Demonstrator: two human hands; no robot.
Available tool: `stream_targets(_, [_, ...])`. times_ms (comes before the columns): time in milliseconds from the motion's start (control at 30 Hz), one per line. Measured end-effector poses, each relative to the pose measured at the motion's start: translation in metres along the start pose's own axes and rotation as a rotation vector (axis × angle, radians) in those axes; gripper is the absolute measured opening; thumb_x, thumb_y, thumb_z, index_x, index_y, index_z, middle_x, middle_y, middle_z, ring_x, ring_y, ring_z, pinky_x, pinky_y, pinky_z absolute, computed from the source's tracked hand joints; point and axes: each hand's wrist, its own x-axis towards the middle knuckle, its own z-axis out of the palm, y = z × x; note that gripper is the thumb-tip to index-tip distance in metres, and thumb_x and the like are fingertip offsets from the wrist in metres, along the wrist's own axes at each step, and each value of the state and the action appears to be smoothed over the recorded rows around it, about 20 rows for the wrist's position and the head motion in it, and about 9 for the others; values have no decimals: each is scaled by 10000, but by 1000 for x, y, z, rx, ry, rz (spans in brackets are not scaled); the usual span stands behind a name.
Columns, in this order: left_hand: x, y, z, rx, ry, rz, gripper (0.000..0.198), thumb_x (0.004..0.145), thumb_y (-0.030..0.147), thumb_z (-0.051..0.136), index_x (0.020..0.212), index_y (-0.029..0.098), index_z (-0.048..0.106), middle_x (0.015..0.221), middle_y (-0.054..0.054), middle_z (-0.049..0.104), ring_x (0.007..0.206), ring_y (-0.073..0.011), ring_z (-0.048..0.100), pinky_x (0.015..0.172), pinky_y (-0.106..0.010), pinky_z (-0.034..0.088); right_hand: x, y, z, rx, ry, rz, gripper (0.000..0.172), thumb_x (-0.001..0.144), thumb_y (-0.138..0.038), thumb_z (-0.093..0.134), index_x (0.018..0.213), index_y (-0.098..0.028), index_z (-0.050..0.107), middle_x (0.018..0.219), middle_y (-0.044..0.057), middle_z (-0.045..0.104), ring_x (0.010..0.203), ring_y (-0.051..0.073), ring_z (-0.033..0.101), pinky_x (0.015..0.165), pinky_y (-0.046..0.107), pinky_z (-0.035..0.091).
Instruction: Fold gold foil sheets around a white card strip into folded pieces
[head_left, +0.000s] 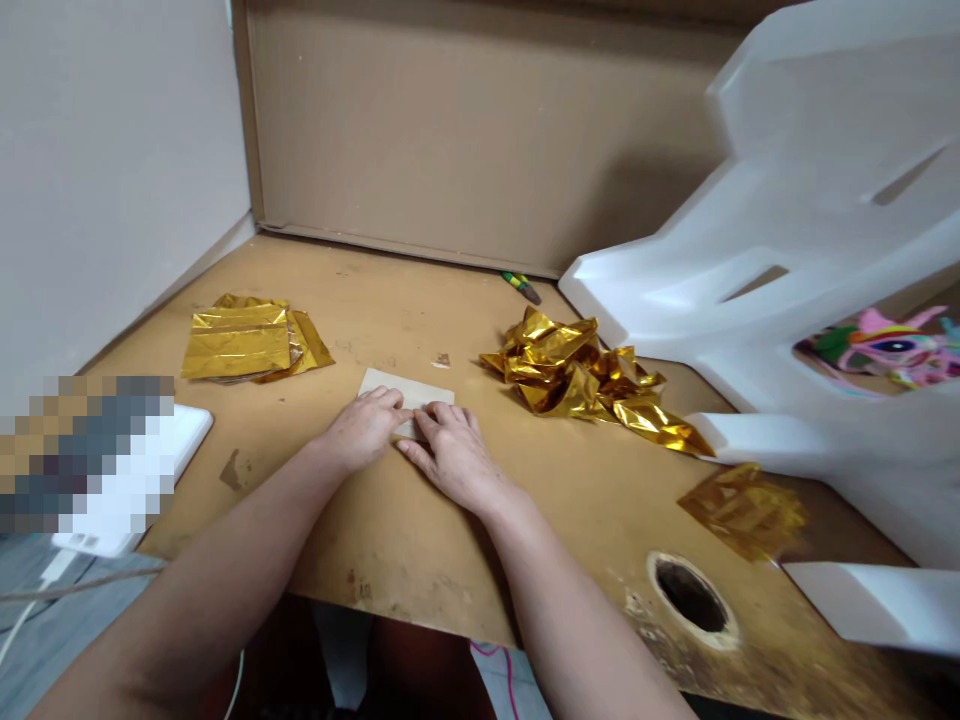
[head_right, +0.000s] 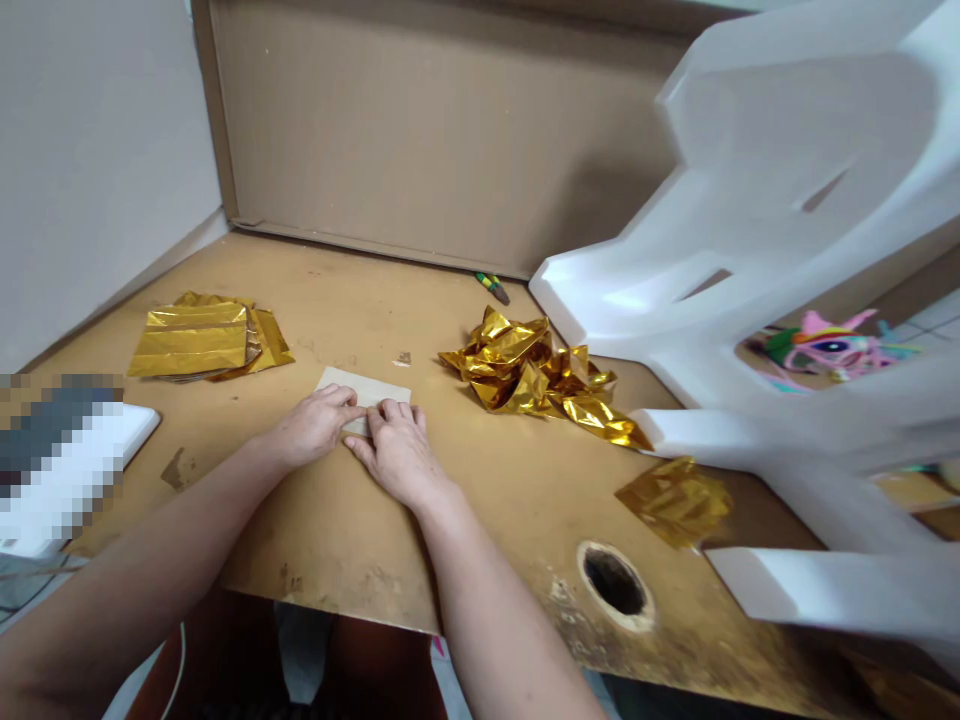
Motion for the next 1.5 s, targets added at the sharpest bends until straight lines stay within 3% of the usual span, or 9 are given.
stream_targets(133, [0, -1, 0, 4, 13, -3, 270, 849, 135, 431, 1022, 153, 637, 988, -79, 583, 977, -212, 507, 878, -319, 430, 0, 1, 0, -13, -17, -18, 355, 913, -412, 436, 1079, -155, 616, 1046, 126, 556, 984, 236, 476, 887, 387, 328])
stream_targets(500, [-3, -1, -7, 28, 32, -9, 337, 828, 99, 412, 1066, 188, 633, 993, -66, 587, 971, -206, 515, 860, -327, 436, 1, -3, -5, -89, -78, 9, 370, 913, -408, 445, 1150, -157, 578, 1103, 131, 559, 1031, 247, 479, 923, 414, 307])
stream_targets(800, [-10, -26, -8, -36, 86, -24, 279, 788, 73, 430, 816, 180, 686, 873, -57, 597, 897, -190, 551, 802, -283, 464, -5, 10, -24, -76, -183, 125, 293, 925, -353, 415, 929, -189, 658, 1052, 106, 589, 1009, 230, 512, 889, 386, 335])
stream_targets(1067, [-16, -32, -15, -32, 97, -59, 232, 788, 93, 453, 682, 165, 645, 815, -58, 615, 820, -187, 564, 755, -282, 468, -7, 15, -35, -75, -255, 203, 319, 927, -321, 400, 880, -193, 688, 1022, 105, 622, 1044, 234, 529, 914, 406, 312])
stream_targets(1267, [-14, -24, -11, 48, 109, -96, 234, 813, 122, 440, 701, 151, 644, 856, -86, 616, 870, -212, 553, 791, -312, 471, -7, 17, -32, -78, -246, 198, 312, 920, -304, 411, 881, -189, 698, 1002, 105, 628, 1038, 235, 532, 913, 411, 302])
stream_targets(1500, [-7, -5, -2, -1, 39, 65, 339, 781, 29, 395, 932, 167, 665, 992, -70, 620, 980, -203, 530, 870, -302, 458, -6, 14, -31, -122, -219, 202, 335, 926, -301, 404, 834, -181, 703, 932, 107, 638, 962, 229, 554, 911, 409, 293])
